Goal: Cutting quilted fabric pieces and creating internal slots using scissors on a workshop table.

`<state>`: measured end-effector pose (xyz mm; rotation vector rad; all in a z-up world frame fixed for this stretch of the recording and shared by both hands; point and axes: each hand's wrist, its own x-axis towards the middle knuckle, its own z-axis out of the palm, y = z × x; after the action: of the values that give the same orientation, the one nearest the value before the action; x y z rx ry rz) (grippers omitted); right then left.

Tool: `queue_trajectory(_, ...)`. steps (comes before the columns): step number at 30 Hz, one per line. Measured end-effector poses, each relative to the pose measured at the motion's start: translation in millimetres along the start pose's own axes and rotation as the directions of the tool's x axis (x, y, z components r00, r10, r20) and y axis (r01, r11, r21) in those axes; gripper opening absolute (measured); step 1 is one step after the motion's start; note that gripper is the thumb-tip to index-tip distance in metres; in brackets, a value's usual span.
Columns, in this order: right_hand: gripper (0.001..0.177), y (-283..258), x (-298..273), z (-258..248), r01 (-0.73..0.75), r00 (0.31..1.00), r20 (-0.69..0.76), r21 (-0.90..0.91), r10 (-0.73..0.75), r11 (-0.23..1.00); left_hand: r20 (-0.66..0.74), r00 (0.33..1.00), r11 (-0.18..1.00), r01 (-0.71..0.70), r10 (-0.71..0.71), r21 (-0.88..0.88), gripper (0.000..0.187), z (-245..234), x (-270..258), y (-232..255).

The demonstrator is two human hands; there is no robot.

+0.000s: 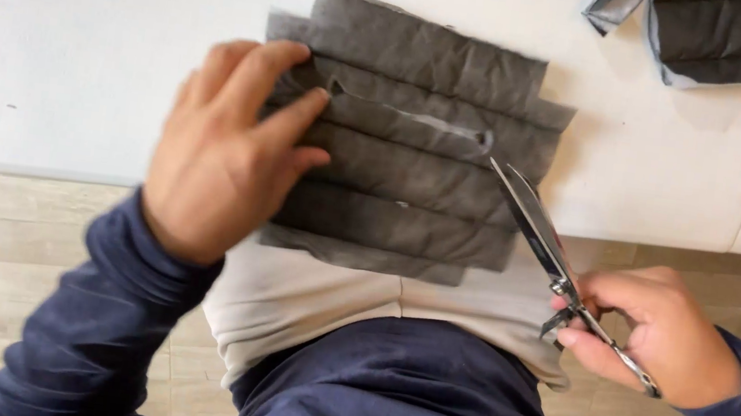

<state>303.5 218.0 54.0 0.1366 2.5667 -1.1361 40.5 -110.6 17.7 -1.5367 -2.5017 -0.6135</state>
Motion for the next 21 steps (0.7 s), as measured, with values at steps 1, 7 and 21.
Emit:
queue_trajectory(1,0.024,-3,3,4,0.002,1.0,0.007,0.002,-0.002,1.0,0.003,1.0,1.0,0.007,-0.007,0.001,0.049,5,-5,16)
queue_trajectory(7,0.008,-13,17,20,-0.2,0.967,0.194,0.163,0.168,0.966,0.004,0.992,0.978,0.126,-0.127,-0.166,0.057,25,-19,81)
queue_trajectory(21,0.009,-22,30,40,-0.309,0.94,0.231,0.271,0.25,0.911,-0.132,0.985,0.994,0.101,-0.106,-0.044,0.041,52,-33,85)
